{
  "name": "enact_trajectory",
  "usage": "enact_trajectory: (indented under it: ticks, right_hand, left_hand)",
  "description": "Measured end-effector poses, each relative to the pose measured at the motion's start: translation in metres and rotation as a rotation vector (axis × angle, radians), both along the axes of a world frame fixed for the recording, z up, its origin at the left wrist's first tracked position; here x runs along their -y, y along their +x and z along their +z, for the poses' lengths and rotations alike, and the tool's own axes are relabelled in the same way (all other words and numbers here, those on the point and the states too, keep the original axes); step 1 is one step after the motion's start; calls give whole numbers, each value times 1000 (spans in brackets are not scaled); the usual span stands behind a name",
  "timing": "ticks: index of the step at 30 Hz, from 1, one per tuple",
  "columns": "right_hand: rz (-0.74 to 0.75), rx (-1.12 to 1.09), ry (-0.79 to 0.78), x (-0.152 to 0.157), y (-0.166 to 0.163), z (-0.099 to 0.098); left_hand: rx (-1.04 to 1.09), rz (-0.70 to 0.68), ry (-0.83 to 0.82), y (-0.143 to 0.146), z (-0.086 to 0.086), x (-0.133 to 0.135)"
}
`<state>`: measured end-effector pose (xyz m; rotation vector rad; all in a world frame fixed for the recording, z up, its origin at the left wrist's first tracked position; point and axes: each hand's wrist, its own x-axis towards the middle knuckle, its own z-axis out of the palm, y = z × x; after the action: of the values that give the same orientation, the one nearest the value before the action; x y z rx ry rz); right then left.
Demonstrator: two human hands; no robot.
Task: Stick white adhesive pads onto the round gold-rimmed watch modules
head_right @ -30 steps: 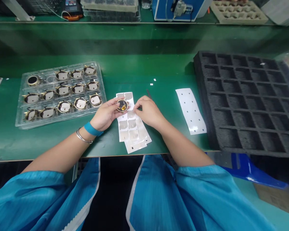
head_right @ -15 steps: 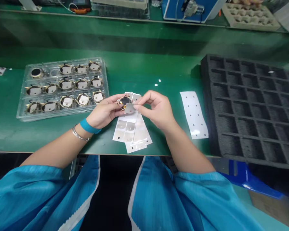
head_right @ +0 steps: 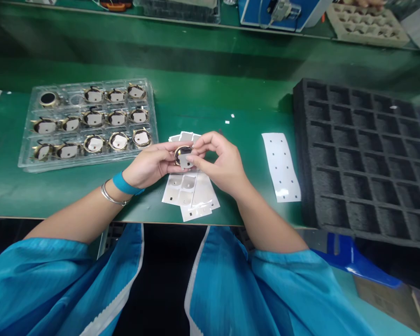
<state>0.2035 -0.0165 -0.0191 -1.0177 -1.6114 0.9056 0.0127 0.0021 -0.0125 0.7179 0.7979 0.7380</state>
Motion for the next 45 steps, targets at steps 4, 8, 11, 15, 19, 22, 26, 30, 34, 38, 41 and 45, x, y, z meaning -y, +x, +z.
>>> enact_trajectory:
  ticks: [4, 8, 11, 15, 19, 22, 26, 30, 34, 38, 41, 45]
  right_hand:
    - [-86, 62, 30, 2, -3, -2]
    - [-140, 90, 47, 5, -7, -1]
    - [-173, 116, 63, 6, -10, 0]
    - [-205, 141, 80, 8, -13, 2]
    - [-242, 184, 89, 9, -14, 3]
    - [-248, 205, 100, 9, -14, 3]
    - [-228, 219, 109, 7, -12, 3]
    - [-238, 241, 89, 7, -12, 3]
    - [-241, 249, 70, 7, -13, 2]
    - [-253, 270, 76, 7, -14, 1]
    - [-256, 272, 88, 7, -15, 0]
    - [-257, 276, 92, 8, -16, 0]
  left_hand:
    - [53, -31, -7, 0, 0, 1]
    - [29, -50, 3, 0, -2, 1]
    - [19, -62, 38, 0, -5, 2]
    - [25, -83, 110, 2, -10, 3]
    - [43, -82, 129, 2, -13, 4]
    - [58, -74, 132, 2, -15, 4]
    - [87, -53, 113, 2, -15, 4]
    - [67, -55, 109, 2, -16, 4]
    - [39, -38, 117, 2, -17, 4]
    - [19, -21, 131, 4, -17, 5]
    - [21, -22, 132, 5, -16, 5]
    - [34, -23, 119, 5, -15, 5]
